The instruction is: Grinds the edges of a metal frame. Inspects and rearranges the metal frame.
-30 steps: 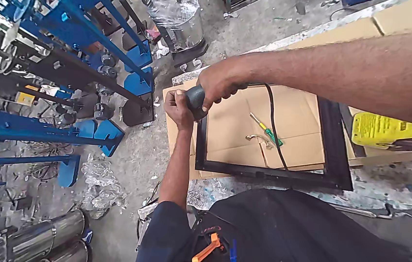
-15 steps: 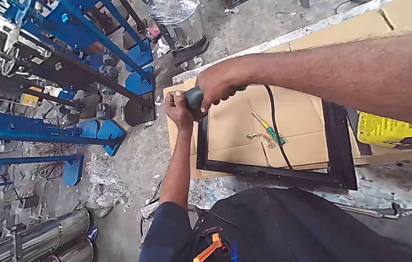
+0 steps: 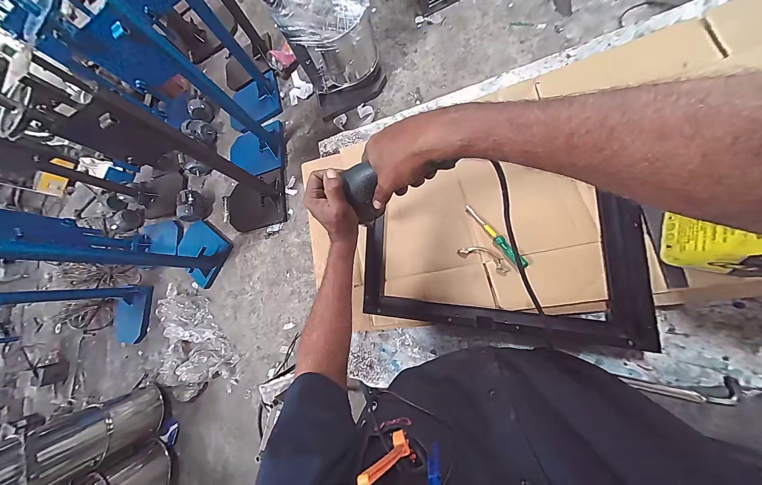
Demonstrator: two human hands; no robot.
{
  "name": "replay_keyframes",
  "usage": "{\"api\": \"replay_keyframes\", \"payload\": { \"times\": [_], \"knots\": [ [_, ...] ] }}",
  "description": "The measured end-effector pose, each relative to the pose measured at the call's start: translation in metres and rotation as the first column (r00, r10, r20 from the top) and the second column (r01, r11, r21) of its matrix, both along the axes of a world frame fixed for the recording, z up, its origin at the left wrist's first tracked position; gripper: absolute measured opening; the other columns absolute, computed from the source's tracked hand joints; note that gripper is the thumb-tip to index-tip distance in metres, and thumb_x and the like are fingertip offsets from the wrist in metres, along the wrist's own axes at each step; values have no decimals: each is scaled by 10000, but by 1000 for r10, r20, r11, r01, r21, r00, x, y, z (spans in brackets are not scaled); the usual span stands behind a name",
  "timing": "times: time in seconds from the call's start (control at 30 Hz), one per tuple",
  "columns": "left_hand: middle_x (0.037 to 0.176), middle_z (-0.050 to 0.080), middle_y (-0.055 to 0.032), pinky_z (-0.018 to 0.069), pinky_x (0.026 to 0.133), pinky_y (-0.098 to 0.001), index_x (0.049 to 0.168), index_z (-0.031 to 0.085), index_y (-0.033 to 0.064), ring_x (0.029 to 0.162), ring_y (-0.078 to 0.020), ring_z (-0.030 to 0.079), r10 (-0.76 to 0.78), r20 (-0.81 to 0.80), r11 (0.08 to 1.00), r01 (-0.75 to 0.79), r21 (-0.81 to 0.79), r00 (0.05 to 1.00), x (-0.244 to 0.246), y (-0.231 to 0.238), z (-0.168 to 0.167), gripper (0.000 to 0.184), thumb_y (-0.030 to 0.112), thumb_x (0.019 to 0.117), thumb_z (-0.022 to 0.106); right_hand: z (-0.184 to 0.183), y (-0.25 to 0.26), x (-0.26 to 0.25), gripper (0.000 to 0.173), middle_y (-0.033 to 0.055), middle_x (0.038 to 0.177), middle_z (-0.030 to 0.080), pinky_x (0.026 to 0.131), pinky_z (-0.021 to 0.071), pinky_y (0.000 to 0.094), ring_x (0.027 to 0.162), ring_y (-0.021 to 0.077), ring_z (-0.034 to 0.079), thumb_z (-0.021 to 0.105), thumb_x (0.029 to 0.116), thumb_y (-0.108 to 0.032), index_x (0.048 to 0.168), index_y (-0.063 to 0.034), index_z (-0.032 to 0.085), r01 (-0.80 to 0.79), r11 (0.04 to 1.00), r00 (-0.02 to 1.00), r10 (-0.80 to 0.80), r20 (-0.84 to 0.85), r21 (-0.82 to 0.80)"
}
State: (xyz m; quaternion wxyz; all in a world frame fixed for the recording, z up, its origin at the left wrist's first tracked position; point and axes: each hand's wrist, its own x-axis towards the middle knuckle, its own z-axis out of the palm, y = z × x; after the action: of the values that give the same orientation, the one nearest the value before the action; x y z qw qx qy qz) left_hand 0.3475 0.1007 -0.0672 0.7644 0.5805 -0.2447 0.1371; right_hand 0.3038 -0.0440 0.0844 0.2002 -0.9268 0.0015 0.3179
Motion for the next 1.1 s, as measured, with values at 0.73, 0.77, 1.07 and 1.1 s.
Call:
{"api": "replay_keyframes", "payload": {
  "times": [0.73, 0.77, 1.07, 1.1],
  "knots": [
    [683, 620, -6, 562, 598, -293, 841, 617, 68, 608, -100, 621, -10, 3, 1000, 10, -6, 1000, -4, 1, -1, 319, 326, 1009, 535, -4, 1, -29, 610, 138, 893, 666, 621, 533, 571, 805, 371, 680, 776, 838, -193, 1405, -210, 551, -145, 962, 893, 229, 388, -233],
    [687, 630, -8, 568, 600, -294, 842, 617, 67, 612, -101, 631, -16, 0, 1000, 16, -14, 1000, -4, 1, -1, 325, 339, 1006, 545, -1, -2, -24, 704, 134, 921, 682, 640, 548, 554, 791, 343, 679, 772, 852, -213, 1497, -199, 489, -137, 977, 931, 183, 315, -162],
    [716, 665, -13, 583, 621, -294, 862, 628, 67, 643, -104, 659, -43, -9, 999, 43, -29, 999, -4, 4, 1, 325, 351, 1007, 567, -5, -6, -4, 486, 83, 733, 647, 493, 472, 382, 524, 190, 545, 844, 865, -375, 1235, -133, 640, 41, 989, 996, -30, -82, 139],
    [714, 663, -14, 584, 621, -295, 864, 629, 65, 642, -105, 659, -44, -9, 999, 43, -28, 999, -4, 4, 2, 323, 347, 1008, 566, -5, -6, -4, 492, 80, 718, 635, 493, 464, 382, 517, 188, 531, 840, 868, -378, 1246, -133, 642, 45, 990, 996, -34, -84, 134]
  ]
}}
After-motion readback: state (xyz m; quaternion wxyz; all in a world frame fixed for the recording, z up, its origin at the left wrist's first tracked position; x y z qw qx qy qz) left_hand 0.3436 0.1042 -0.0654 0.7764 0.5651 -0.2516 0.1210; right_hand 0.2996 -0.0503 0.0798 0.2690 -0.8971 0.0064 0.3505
